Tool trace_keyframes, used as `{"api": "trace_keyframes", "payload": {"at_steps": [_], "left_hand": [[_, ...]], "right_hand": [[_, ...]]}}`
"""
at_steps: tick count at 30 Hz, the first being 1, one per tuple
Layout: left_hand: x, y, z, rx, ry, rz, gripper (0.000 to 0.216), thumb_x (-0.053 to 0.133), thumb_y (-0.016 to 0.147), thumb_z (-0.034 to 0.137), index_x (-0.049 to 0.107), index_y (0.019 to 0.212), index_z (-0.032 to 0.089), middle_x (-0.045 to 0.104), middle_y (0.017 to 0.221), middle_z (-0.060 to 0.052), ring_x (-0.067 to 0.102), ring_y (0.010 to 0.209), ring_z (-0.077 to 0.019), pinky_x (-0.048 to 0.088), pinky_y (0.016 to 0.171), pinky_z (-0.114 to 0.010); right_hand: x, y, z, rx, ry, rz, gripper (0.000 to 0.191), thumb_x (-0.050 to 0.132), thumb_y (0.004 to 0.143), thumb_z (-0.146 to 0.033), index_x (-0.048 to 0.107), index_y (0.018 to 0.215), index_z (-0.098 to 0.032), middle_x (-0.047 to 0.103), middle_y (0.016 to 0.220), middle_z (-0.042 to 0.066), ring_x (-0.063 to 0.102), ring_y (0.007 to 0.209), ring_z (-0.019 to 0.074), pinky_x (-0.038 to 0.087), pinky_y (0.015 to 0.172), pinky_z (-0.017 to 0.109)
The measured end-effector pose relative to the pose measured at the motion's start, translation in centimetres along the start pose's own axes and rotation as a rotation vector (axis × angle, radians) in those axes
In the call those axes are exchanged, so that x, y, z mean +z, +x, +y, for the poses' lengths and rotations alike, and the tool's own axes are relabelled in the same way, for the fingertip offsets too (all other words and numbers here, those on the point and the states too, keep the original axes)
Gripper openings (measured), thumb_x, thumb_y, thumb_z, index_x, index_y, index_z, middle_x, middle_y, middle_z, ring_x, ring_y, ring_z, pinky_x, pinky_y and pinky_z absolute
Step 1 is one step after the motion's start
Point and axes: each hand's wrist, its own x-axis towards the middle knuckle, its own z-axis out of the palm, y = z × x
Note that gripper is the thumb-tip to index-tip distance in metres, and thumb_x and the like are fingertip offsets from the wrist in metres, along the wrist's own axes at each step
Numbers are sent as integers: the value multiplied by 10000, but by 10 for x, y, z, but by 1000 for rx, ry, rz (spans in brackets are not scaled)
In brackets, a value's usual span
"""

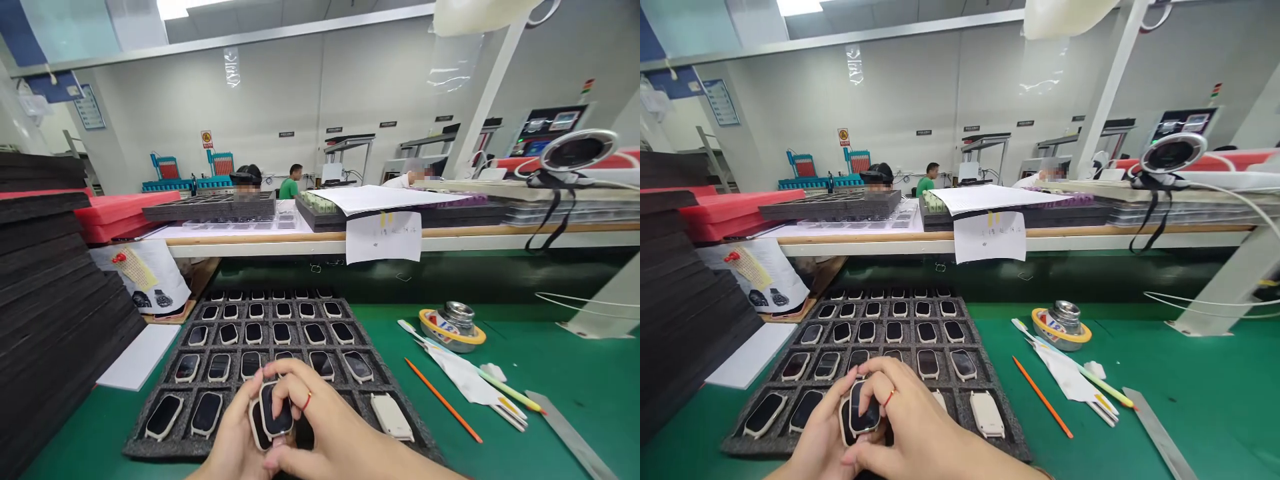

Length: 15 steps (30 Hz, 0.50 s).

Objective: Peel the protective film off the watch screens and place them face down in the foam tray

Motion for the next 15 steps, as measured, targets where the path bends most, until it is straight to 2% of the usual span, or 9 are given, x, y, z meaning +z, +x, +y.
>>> {"api": "trace_keyframes", "payload": {"at_steps": [2,5,10,15], "left_hand": [[-2,1,0,-19,-18,-23,462,943,517,417,591,579,124,566,568,-18,453,444,-105,205,348,-167],[-5,2,0,-13,-61,-14,385,891,628,391,641,647,99,596,613,-48,478,470,-112,252,367,-165],[-4,2,-1,-29,-75,-83,474,969,527,426,672,679,89,608,615,-47,477,473,-97,285,400,-166],[-3,3,-4,3,-94,-110,439,956,568,426,702,729,105,615,622,-35,466,479,-83,319,441,-169]], "right_hand": [[-1,0,0,19,34,-36,404,851,667,-122,521,882,-213,533,1279,67,563,1143,217,474,945,328],[-4,2,-2,1,82,-36,353,811,697,-75,527,857,-209,572,1215,51,590,1071,186,470,943,320],[-12,2,-2,-61,75,-19,320,825,719,-108,566,872,-217,606,1263,29,572,1171,180,410,1055,328],[-22,0,1,-114,56,-49,261,807,768,-137,589,889,-213,626,1278,26,541,1248,161,390,1075,297]]}}
